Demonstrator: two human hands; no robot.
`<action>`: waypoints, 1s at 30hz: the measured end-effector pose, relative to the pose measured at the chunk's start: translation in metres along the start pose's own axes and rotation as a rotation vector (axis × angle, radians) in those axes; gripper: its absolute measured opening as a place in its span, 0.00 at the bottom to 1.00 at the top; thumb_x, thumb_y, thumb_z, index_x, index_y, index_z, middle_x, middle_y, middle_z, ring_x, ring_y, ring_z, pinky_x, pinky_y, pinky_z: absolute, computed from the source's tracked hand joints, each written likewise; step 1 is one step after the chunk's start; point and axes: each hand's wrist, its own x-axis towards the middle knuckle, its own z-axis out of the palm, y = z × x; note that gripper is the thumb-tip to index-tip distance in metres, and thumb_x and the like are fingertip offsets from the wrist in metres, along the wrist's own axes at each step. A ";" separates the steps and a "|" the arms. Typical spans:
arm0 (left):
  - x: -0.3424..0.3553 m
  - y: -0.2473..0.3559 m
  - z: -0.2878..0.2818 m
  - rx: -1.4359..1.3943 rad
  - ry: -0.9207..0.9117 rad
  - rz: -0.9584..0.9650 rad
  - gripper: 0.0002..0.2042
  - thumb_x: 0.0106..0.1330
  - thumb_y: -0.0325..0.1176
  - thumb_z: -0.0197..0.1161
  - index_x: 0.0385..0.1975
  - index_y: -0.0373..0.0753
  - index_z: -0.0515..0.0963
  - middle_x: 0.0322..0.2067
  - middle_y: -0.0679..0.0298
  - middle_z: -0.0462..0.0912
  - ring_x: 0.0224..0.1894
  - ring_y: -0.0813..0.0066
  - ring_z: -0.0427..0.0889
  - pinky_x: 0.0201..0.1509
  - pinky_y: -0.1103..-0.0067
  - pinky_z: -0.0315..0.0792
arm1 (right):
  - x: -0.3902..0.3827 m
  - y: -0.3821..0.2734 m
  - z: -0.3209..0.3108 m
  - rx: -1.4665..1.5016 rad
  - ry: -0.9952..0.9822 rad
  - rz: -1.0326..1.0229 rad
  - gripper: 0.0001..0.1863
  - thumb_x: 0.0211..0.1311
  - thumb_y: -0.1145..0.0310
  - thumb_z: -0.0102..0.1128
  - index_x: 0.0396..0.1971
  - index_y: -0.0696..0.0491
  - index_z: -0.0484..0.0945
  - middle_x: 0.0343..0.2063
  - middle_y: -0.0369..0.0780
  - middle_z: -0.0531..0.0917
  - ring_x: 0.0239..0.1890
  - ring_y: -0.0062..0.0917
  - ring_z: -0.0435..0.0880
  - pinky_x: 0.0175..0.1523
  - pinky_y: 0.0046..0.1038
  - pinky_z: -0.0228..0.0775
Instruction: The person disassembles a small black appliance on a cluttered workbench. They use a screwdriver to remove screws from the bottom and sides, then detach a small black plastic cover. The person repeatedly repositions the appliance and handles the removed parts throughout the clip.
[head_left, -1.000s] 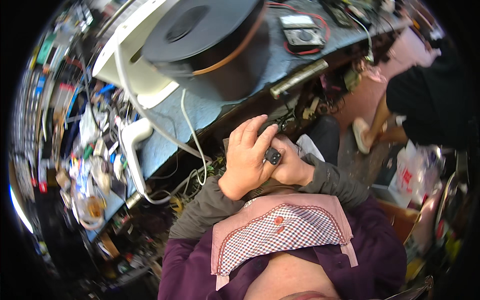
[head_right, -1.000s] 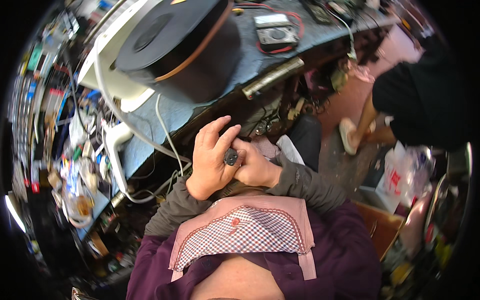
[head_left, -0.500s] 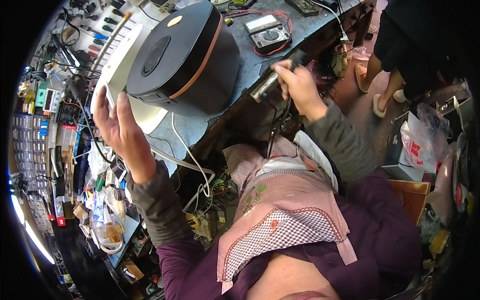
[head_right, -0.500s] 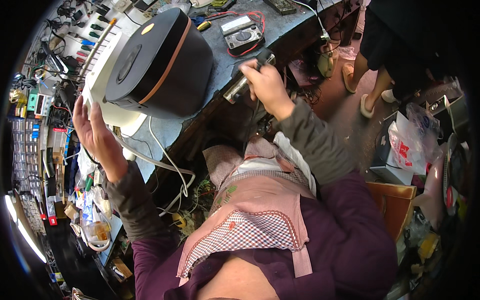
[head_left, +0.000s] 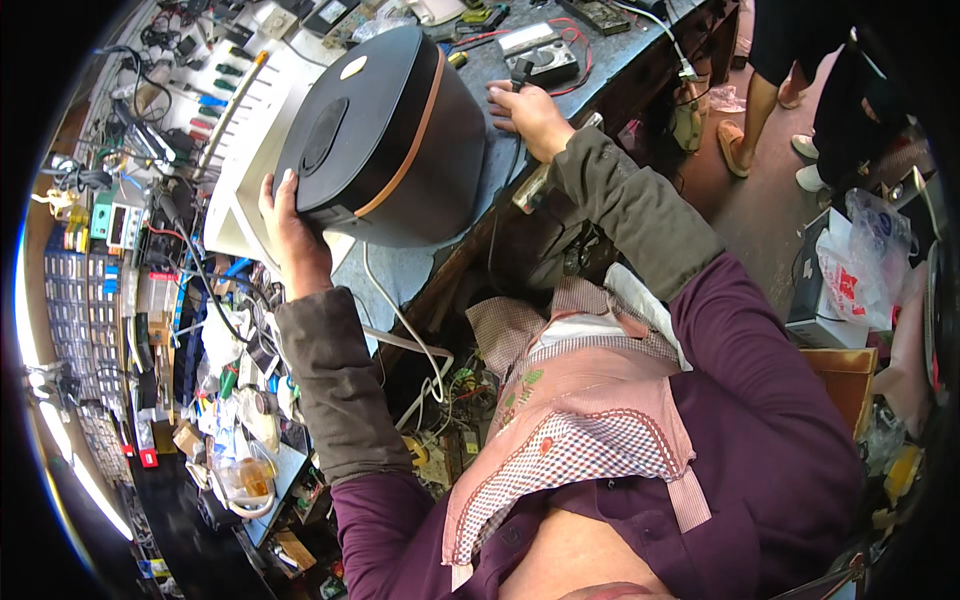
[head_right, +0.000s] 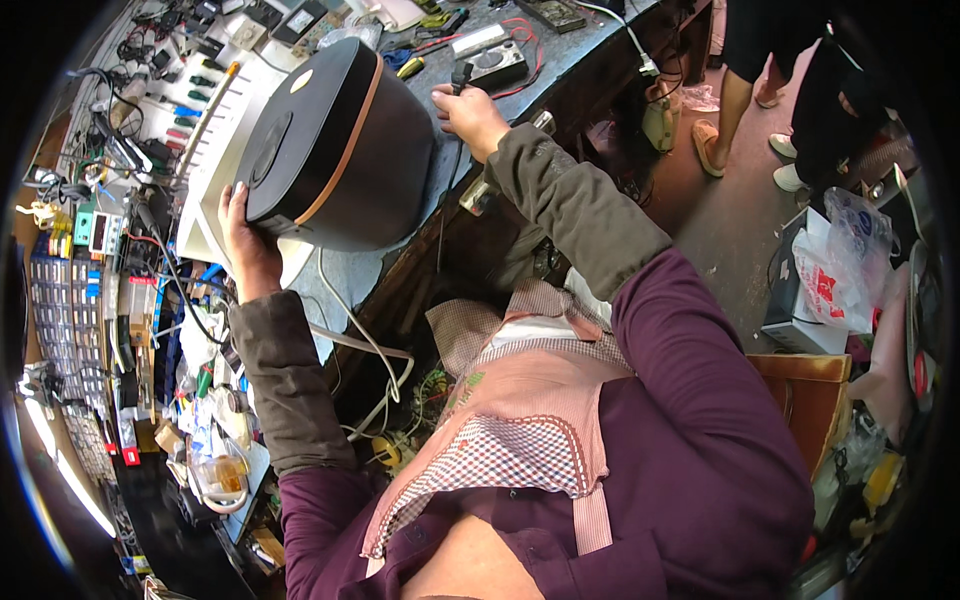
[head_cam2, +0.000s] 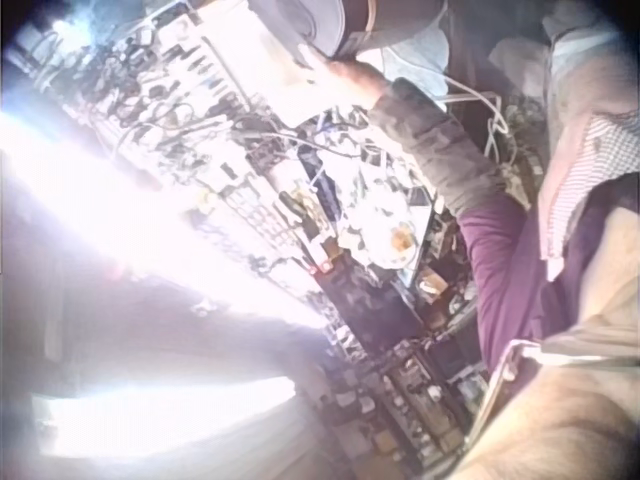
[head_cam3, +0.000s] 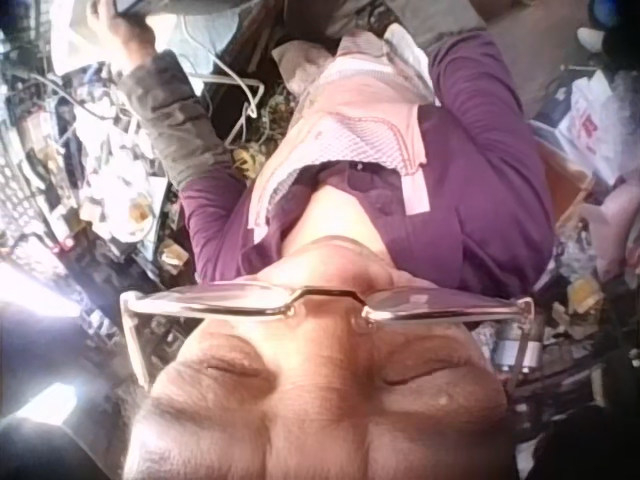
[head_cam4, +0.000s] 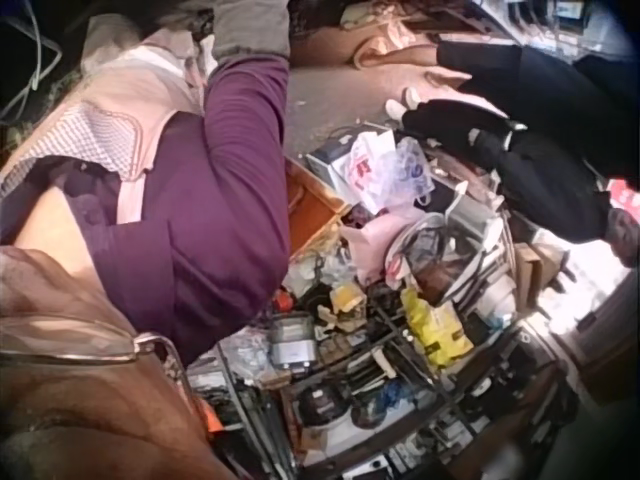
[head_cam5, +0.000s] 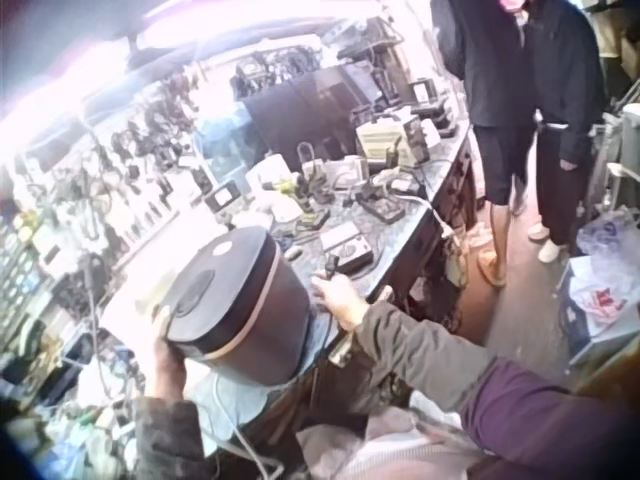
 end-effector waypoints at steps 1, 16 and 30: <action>-0.001 0.002 0.003 -0.008 0.001 0.002 0.40 0.75 0.39 0.75 0.83 0.36 0.62 0.70 0.45 0.77 0.68 0.54 0.82 0.74 0.62 0.76 | 0.001 0.002 0.007 0.011 0.025 0.036 0.23 0.83 0.55 0.66 0.67 0.53 0.84 0.52 0.36 0.86 0.52 0.27 0.85 0.58 0.35 0.78; 0.007 0.008 -0.052 -0.132 -0.084 -0.104 0.28 0.78 0.37 0.63 0.76 0.34 0.75 0.70 0.50 0.83 0.72 0.53 0.83 0.79 0.63 0.74 | -0.109 -0.024 -0.001 0.042 -0.181 0.038 0.25 0.89 0.59 0.56 0.75 0.57 0.79 0.70 0.42 0.84 0.71 0.27 0.81 0.78 0.33 0.69; 0.057 0.002 -0.117 -0.247 -0.249 -0.383 0.22 0.82 0.40 0.62 0.64 0.30 0.86 0.60 0.46 0.91 0.61 0.50 0.92 0.71 0.59 0.84 | -0.209 0.041 0.019 0.413 0.024 0.312 0.25 0.85 0.64 0.59 0.73 0.62 0.75 0.64 0.49 0.83 0.63 0.45 0.86 0.65 0.48 0.85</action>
